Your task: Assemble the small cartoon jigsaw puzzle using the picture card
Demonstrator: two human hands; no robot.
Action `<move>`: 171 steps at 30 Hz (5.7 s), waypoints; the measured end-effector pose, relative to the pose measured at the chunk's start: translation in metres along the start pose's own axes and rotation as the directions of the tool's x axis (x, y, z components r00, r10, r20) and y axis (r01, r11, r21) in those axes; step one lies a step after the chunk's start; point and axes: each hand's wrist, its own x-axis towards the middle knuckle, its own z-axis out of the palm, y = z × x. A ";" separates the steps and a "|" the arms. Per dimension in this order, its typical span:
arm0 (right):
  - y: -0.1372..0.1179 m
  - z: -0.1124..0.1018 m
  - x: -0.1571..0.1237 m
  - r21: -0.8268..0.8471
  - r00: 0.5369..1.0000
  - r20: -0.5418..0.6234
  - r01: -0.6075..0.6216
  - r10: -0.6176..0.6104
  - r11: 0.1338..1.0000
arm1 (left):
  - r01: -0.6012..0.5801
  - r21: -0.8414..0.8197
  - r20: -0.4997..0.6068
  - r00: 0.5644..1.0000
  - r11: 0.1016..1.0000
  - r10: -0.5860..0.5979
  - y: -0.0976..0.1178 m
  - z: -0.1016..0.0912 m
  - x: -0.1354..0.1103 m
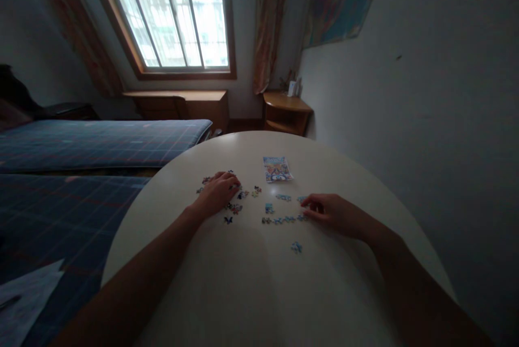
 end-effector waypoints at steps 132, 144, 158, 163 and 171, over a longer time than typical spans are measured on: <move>-0.046 0.061 0.023 -0.067 0.906 -0.418 0.037 -0.062 0.997 | -0.377 -0.012 0.223 0.902 0.926 0.370 0.062 0.008 -0.018; -0.049 0.062 0.023 -0.084 0.922 -0.387 -0.011 -0.023 0.996 | -0.387 -0.010 0.240 0.894 0.922 0.378 0.062 0.009 -0.018; -0.046 0.059 0.022 -0.092 0.934 -0.350 0.040 -0.070 0.995 | -0.386 -0.024 0.234 0.895 0.922 0.381 0.062 0.008 -0.018; -0.047 0.059 0.022 -0.119 0.930 -0.358 0.047 -0.087 0.992 | -0.381 -0.036 0.234 0.896 0.924 0.378 0.064 0.005 -0.018; -0.049 0.061 0.022 -0.153 0.933 -0.347 0.041 -0.092 0.987 | -0.396 -0.033 0.218 0.893 0.918 0.393 0.059 0.012 -0.019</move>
